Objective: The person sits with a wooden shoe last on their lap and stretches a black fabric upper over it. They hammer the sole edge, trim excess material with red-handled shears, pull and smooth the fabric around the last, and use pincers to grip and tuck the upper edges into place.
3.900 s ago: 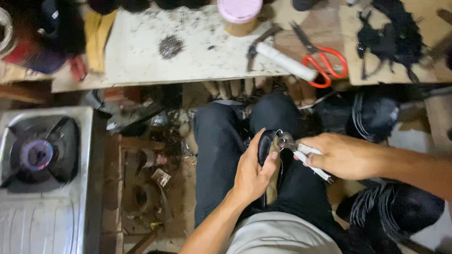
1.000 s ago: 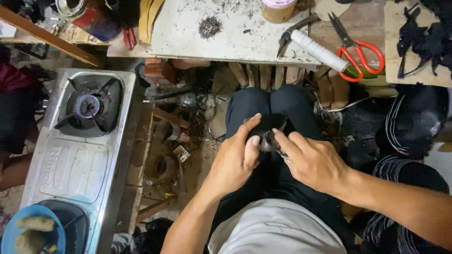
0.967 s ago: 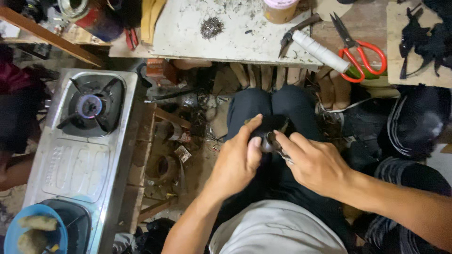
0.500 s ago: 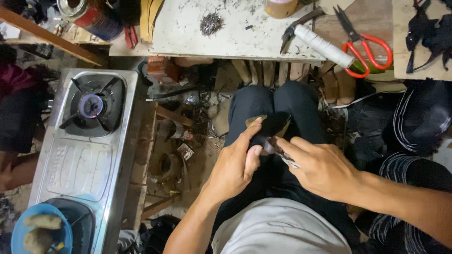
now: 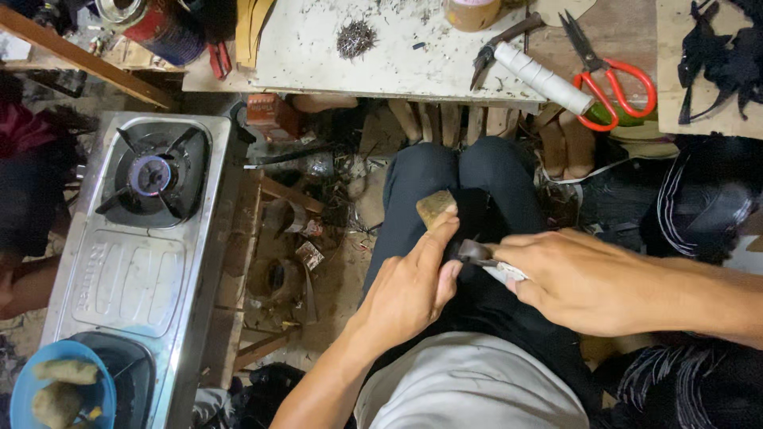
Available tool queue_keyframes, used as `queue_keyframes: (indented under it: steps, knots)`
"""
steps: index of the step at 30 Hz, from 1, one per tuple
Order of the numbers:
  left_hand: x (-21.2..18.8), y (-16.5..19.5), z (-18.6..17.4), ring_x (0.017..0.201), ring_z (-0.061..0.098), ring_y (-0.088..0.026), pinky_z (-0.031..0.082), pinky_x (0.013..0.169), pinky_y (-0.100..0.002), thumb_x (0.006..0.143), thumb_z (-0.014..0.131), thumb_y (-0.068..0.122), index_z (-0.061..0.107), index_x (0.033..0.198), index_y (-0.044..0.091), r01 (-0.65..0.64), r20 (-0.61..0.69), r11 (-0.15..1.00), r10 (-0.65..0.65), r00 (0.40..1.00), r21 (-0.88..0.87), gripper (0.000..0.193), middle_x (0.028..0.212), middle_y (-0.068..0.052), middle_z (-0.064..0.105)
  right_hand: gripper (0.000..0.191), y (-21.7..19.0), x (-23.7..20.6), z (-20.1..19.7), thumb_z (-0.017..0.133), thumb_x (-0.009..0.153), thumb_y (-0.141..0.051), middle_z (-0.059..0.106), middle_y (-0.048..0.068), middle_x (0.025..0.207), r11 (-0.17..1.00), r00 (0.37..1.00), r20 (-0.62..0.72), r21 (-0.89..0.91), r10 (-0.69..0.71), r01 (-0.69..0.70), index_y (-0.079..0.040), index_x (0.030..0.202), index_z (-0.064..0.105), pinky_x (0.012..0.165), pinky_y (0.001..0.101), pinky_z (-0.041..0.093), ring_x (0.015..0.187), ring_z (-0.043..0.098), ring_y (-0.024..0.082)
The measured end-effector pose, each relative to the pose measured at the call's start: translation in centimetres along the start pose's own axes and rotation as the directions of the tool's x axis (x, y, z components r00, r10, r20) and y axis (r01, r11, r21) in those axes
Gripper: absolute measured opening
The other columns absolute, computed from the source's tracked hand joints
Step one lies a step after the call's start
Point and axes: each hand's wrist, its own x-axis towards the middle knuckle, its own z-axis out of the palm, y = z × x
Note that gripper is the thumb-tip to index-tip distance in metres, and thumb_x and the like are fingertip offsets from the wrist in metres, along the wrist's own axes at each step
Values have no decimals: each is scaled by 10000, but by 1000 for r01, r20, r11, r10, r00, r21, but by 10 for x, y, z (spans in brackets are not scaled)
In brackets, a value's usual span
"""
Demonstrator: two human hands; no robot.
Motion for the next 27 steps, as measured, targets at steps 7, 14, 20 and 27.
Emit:
queue_keyframes:
  steps: [7, 14, 20, 27]
  knots:
    - [3, -4, -6, 1148, 650, -469, 573, 905, -476, 1005, 597, 142, 402, 1483, -43, -97, -10, 995, 97, 995, -26, 549, 1530, -257, 499, 659, -9, 0, -2, 619, 830, -112, 609, 103, 1025, 929, 998, -57, -369, 14, -34, -69, 1472, 477, 700, 436, 569, 782, 705, 325]
    - [2, -14, -17, 1167, 646, -441, 556, 1003, -462, 1036, 535, 119, 445, 1481, -1, 16, -5, 975, -18, 1000, -223, 470, 1582, -202, 500, 579, -12, 20, 26, 682, 796, -100, 581, 124, 875, 885, 873, -388, -456, -296, 97, 27, 1348, 564, 584, 385, 573, 687, 698, 282]
    - [-2, -7, 1, 1083, 665, -441, 567, 899, -461, 979, 520, 83, 498, 1379, 9, 98, -72, 991, -104, 992, -92, 407, 1516, -191, 562, 658, -8, 12, 31, 720, 721, -76, 616, 138, 938, 954, 879, -415, -272, -234, 126, 1, 1360, 581, 565, 399, 552, 694, 685, 315]
    - [-2, -8, 0, 1232, 644, -432, 540, 1020, -461, 1058, 485, 83, 457, 1440, -22, -6, -127, 977, -22, 992, -213, 398, 1503, -241, 553, 602, -7, 16, 38, 629, 833, -65, 605, 134, 962, 898, 938, -330, -436, -103, -55, 8, 1420, 521, 577, 392, 584, 701, 700, 299]
